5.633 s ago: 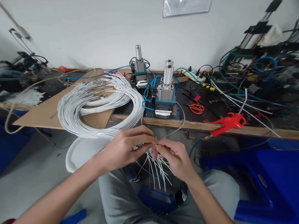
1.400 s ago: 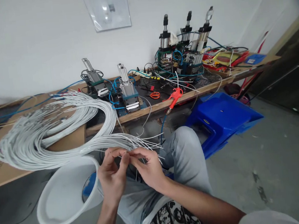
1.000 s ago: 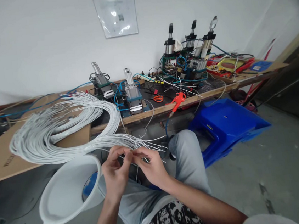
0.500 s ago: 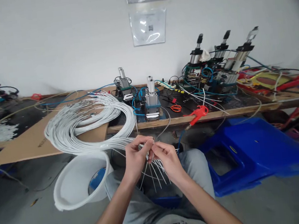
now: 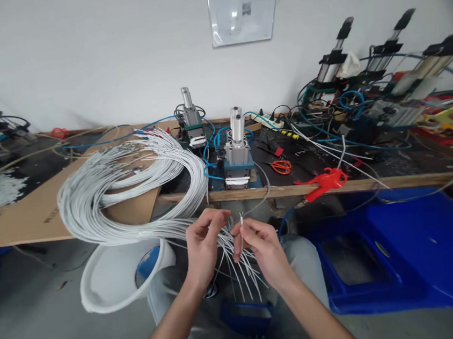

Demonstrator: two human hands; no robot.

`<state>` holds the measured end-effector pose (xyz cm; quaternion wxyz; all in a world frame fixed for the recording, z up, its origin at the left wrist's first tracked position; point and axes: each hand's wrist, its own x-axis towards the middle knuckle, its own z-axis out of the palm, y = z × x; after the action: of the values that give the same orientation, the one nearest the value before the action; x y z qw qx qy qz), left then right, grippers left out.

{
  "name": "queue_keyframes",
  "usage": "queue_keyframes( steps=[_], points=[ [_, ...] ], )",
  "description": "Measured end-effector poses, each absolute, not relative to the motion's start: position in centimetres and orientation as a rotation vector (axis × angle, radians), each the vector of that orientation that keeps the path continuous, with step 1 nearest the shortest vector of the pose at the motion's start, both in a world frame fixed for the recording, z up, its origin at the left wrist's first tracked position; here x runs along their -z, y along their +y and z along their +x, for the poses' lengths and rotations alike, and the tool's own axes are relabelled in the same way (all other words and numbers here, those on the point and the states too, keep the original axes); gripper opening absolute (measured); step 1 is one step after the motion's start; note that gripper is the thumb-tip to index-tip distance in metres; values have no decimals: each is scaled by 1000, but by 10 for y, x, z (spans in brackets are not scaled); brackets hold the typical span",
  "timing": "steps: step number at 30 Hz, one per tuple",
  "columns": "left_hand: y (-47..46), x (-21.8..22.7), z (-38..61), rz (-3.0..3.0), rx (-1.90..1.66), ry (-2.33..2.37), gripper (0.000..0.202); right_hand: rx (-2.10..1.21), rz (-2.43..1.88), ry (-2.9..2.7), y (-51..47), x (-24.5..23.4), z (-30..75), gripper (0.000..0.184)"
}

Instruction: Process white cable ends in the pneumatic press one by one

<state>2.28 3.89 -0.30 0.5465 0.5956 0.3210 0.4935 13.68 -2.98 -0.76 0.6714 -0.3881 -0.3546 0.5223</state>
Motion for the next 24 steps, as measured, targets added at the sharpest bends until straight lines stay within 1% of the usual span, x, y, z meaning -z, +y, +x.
queue_keyframes(
  steps=[3, 6, 9, 13, 15, 17, 20, 22, 24],
  points=[
    [38, 16, 15, 1598, -1302, 849, 21, -1052, -997, -725, -19, 17, 147, 32],
    [31, 39, -7, 1835, -1329, 919, 15, -1011, -1028, -564, -2, 27, 156, 39],
    [23, 73, -40, 2038, -1300, 1071, 15, -1025, -1006, -453, 15, 33, 162, 47],
    [13, 133, -91, 2136, -1280, 1382, 16, -1074, -966, -338, 30, 38, 165, 45],
    [10, 168, -116, 2128, -1200, 1557, 19, -1089, -958, -314, 34, 42, 166, 46],
    [7, 206, -136, 2167, -1138, 1669, 22, -1105, -963, -354, 36, 46, 166, 51],
    [-1, 258, -151, 2235, -1002, 1718, 28, -1111, -992, -454, 35, 51, 168, 57],
    [-10, 282, -150, 2290, -879, 1724, 32, -1116, -1017, -471, 35, 54, 168, 58],
    [-18, 296, -143, 2343, -679, 1724, 32, -1129, -1034, -458, 34, 55, 167, 57]
  ],
)
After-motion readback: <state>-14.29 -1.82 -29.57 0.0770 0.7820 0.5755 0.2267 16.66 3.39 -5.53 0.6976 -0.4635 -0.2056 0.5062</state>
